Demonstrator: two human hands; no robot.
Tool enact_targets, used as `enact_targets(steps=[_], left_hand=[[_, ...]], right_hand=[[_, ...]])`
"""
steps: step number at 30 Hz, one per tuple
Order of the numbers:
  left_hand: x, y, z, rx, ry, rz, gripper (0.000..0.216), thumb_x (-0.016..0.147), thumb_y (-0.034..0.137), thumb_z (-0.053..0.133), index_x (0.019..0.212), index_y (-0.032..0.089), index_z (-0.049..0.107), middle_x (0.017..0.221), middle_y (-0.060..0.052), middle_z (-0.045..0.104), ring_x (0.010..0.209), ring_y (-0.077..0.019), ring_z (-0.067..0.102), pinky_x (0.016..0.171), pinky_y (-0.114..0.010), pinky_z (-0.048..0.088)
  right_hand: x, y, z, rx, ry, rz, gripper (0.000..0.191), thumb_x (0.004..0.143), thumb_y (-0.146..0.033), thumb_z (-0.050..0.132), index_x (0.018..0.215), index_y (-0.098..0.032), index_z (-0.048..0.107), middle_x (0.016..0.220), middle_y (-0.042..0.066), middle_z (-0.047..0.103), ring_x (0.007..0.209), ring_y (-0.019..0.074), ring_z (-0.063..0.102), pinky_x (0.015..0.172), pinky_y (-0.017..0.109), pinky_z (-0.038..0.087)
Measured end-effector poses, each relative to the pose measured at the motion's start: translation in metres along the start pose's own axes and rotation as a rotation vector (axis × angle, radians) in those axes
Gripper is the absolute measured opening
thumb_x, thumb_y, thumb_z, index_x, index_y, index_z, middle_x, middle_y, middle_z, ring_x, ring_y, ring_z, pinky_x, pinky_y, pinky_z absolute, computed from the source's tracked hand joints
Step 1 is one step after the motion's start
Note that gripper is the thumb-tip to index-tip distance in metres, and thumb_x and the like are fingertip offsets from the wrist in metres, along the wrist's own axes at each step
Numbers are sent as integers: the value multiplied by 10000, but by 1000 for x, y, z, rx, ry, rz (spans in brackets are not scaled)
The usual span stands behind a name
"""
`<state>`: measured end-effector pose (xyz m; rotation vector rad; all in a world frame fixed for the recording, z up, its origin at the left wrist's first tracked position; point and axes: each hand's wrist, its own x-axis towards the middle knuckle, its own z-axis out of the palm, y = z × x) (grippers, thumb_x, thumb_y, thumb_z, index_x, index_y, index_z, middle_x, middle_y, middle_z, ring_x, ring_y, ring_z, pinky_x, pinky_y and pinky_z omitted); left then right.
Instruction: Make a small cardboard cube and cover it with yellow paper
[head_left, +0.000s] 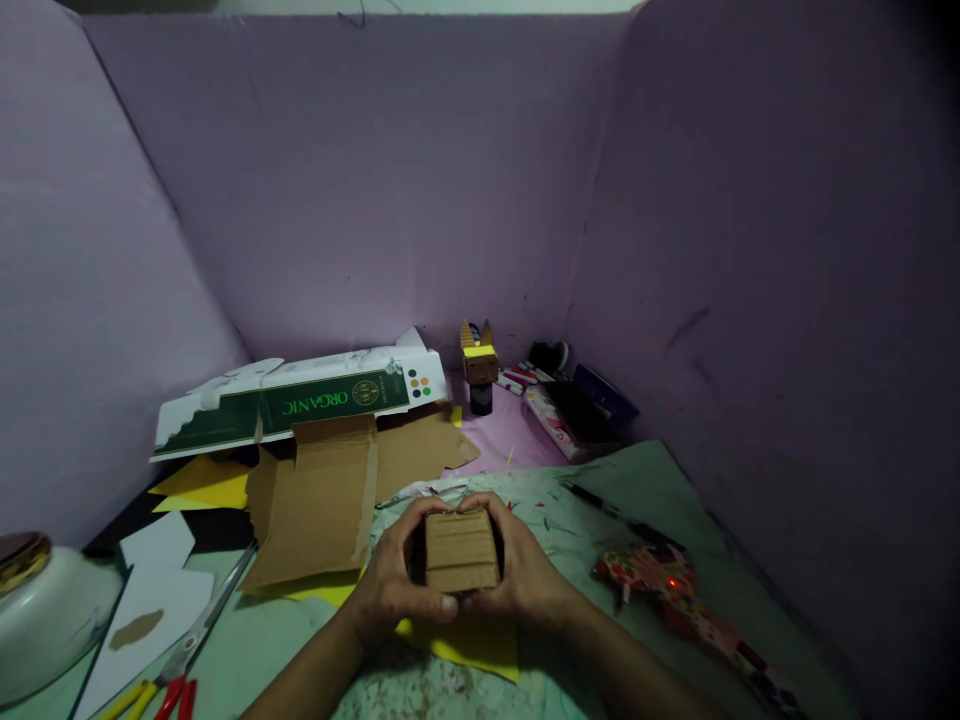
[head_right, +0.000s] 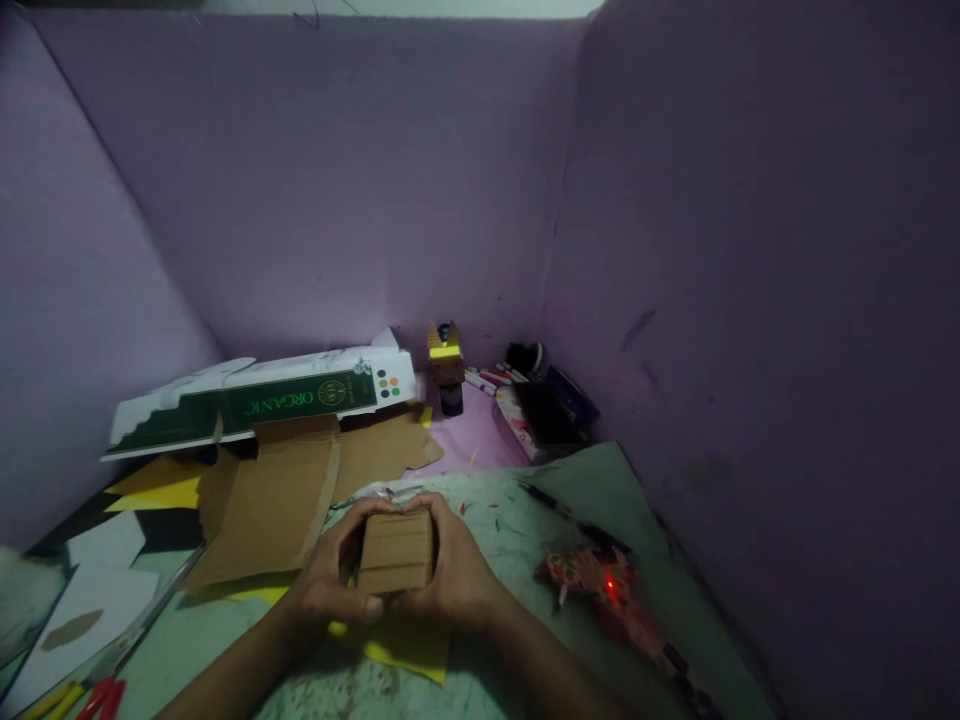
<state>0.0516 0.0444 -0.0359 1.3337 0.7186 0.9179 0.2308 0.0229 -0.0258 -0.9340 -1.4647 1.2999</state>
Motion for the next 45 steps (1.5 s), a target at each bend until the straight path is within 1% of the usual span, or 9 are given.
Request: enact_targets(steps=[6,11,17,25,29,35,39,41,45], left_hand=[[0,0,0,13,-4,2,774,383,376,884,1079,244,570,902,17,629,871,-208,540,755,-284,402],[0,2,2,11,-1,-5,773,369,358,887,1065,229,576,918,5,628,899,-225,539,772,-294,408],[-1,4,3,26,0,-3,761,376,371,878,1058,228,573,914,3,623,886,-225,551,768,-297,419],[-3,7,1,130,-1,14,730,418,369,852,1075,223,572,920,2,625,867,-223,555,737,-288,420],[-3,10,1,213,7,39,707,437,380,831,1077,217,580,941,-9,611,869,-234,547,744,-302,416],[-1,16,-2,333,12,99,640,438,344,819,1037,226,627,1006,-27,574,927,-270,518,802,-337,399],[1,15,-3,305,1,91,662,446,387,823,1054,219,621,992,-27,582,922,-270,527,792,-333,400],[1,13,-4,263,6,80,684,459,401,822,1082,219,606,1015,-31,590,948,-276,532,800,-332,404],[1,10,-3,167,12,59,702,463,362,835,1103,220,584,1050,-38,595,992,-280,541,828,-330,415]], right_hand=[[1,3,-1,5,2,0,640,418,-135,736,982,-241,453,846,-24,558,791,188,562,671,277,486],[0,4,-1,51,-12,-6,633,441,-172,742,999,-235,449,897,-3,569,801,186,553,685,294,483],[0,7,-1,24,4,-4,668,423,-177,789,1006,-235,467,906,1,581,823,198,552,707,306,472],[-1,4,0,53,11,21,658,413,-152,766,995,-234,471,895,-14,587,800,187,557,695,295,473],[-1,3,-1,65,18,5,656,399,-153,783,983,-232,493,887,-16,587,805,195,557,698,305,482],[0,8,-3,67,33,-11,666,389,-161,800,984,-229,510,889,-12,596,804,201,560,691,308,472],[1,9,-1,74,35,11,667,416,-150,782,1014,-226,496,910,-2,596,829,212,571,713,324,481],[2,10,1,103,41,36,712,423,-170,792,1055,-237,472,948,9,598,863,229,580,740,346,489],[2,10,2,155,55,63,777,407,-229,830,1090,-241,459,1026,38,596,939,261,572,809,374,472]])
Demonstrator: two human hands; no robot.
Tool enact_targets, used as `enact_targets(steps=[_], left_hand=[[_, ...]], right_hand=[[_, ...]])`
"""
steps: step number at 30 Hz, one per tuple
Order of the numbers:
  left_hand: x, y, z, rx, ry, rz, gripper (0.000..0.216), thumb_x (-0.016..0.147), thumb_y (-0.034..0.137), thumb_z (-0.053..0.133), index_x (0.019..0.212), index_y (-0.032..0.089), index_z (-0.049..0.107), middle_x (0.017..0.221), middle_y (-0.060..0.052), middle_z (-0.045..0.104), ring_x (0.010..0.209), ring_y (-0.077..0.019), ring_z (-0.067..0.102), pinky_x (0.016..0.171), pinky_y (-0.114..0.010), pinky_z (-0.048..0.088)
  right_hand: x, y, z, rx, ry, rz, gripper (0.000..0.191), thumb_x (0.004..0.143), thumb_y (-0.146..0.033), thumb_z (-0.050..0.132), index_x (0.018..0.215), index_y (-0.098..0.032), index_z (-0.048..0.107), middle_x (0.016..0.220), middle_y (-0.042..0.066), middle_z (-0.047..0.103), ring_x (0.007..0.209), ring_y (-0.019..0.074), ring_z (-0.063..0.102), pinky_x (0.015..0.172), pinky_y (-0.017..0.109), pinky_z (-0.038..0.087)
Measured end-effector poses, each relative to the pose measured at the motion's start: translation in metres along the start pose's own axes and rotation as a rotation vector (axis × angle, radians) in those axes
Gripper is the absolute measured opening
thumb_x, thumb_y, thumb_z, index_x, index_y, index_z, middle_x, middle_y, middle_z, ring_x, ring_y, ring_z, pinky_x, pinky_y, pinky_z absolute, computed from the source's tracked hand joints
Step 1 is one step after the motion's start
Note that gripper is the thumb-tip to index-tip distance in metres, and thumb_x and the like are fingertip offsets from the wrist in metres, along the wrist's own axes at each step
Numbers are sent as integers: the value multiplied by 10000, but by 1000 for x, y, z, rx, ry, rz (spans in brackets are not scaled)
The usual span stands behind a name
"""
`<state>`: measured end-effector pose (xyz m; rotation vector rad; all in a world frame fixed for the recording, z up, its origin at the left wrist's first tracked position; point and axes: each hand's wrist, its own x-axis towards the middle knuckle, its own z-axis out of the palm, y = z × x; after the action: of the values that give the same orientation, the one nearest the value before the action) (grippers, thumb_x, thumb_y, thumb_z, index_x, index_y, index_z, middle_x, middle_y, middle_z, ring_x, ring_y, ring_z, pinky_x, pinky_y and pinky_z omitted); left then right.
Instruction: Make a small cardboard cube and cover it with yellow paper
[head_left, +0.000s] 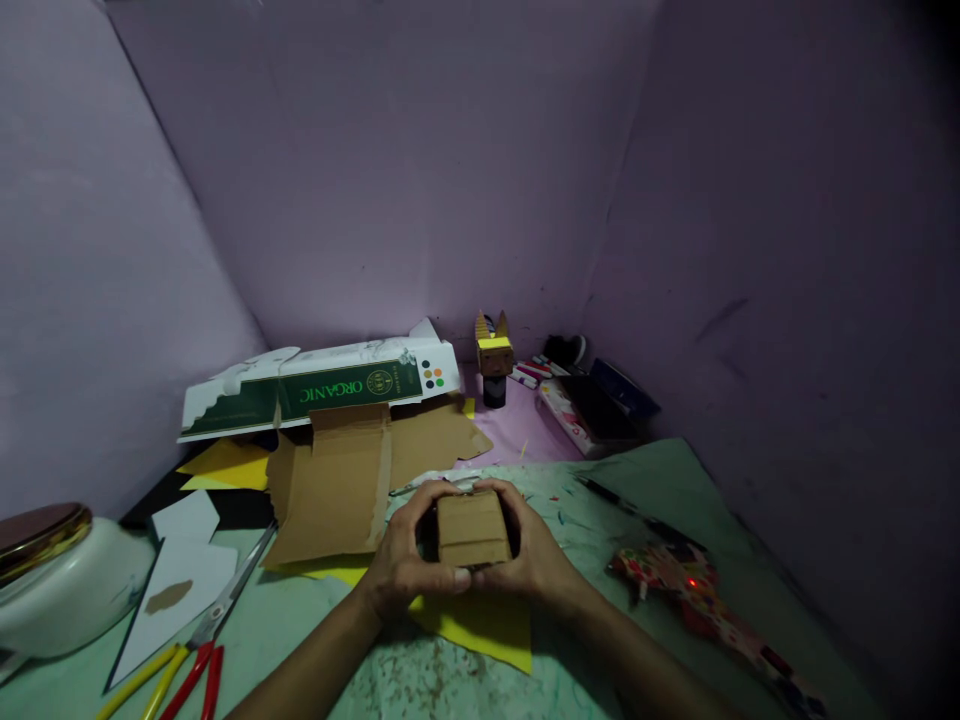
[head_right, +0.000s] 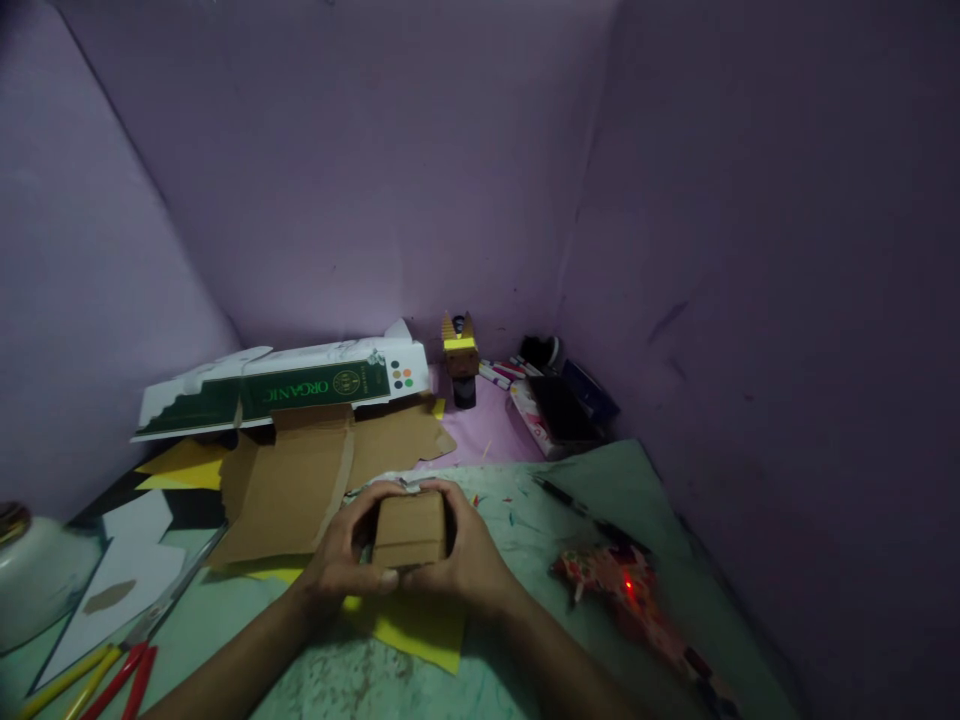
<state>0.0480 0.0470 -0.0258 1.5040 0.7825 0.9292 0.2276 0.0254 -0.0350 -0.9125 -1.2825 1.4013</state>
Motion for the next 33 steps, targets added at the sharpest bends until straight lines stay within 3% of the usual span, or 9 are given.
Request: enact_targets(steps=[8,12,15,17,18,22,25,28,33], left_hand=[[-15,5,19,-349,49,43,703,516,357,835,1144,239,543,1035,-36,621,976,-253,571,822,-315,449],[-16,7,26,-412,23,47,728,518,364,838,1170,236,539,1049,-47,623,1007,-279,577,848,-349,460],[-18,24,19,-101,-9,-33,873,508,361,839,1297,229,489,1248,-106,579,1168,-346,510,976,-445,409],[-29,44,2,283,40,-115,951,520,277,826,1385,229,434,1389,-133,498,1281,-365,417,1081,-496,291],[-40,55,-9,419,90,-167,890,583,256,776,1401,240,424,1406,-127,495,1296,-356,412,1095,-503,269],[-112,86,-62,909,373,-383,599,743,408,609,1313,240,536,1325,-117,585,1176,-359,540,1007,-514,375],[-169,91,-90,1222,422,-741,456,782,372,511,1166,157,628,1189,-173,659,1050,-397,613,883,-534,448],[-200,80,-101,1262,355,-899,510,766,290,501,1236,104,570,1187,-199,659,1075,-382,614,904,-512,447],[-194,52,-91,1219,382,-751,589,732,134,448,1319,114,494,1272,-182,611,1159,-326,578,970,-471,424]], right_hand=[[-9,-11,-1,53,-7,-89,949,422,-478,880,1234,-257,440,1198,91,547,1088,323,538,913,424,435],[-10,-12,-5,-7,-38,-128,855,462,-466,864,1189,-264,462,1129,69,592,1050,309,563,877,401,452],[-8,-9,-14,-132,-9,-167,801,481,-435,845,1172,-259,479,1100,61,611,1020,304,575,865,394,457],[-7,-5,-20,-187,1,-181,799,472,-444,836,1167,-254,491,1102,66,617,1020,316,576,863,398,461],[-7,-2,-22,-207,4,-181,800,468,-447,834,1167,-254,494,1105,69,620,1024,323,576,863,399,463],[-7,9,-29,-293,48,-141,790,483,-425,823,1183,-270,491,1130,81,627,1047,342,580,864,406,468],[-6,16,-33,-323,90,-100,762,471,-414,815,1156,-266,517,1110,103,644,1027,362,595,820,410,492],[-5,19,-34,-294,116,-72,762,449,-408,813,1141,-266,528,1102,110,653,1024,372,603,814,413,501],[-5,22,-44,-272,110,-82,749,465,-375,810,1156,-265,542,1099,111,666,1028,381,619,801,413,526]])
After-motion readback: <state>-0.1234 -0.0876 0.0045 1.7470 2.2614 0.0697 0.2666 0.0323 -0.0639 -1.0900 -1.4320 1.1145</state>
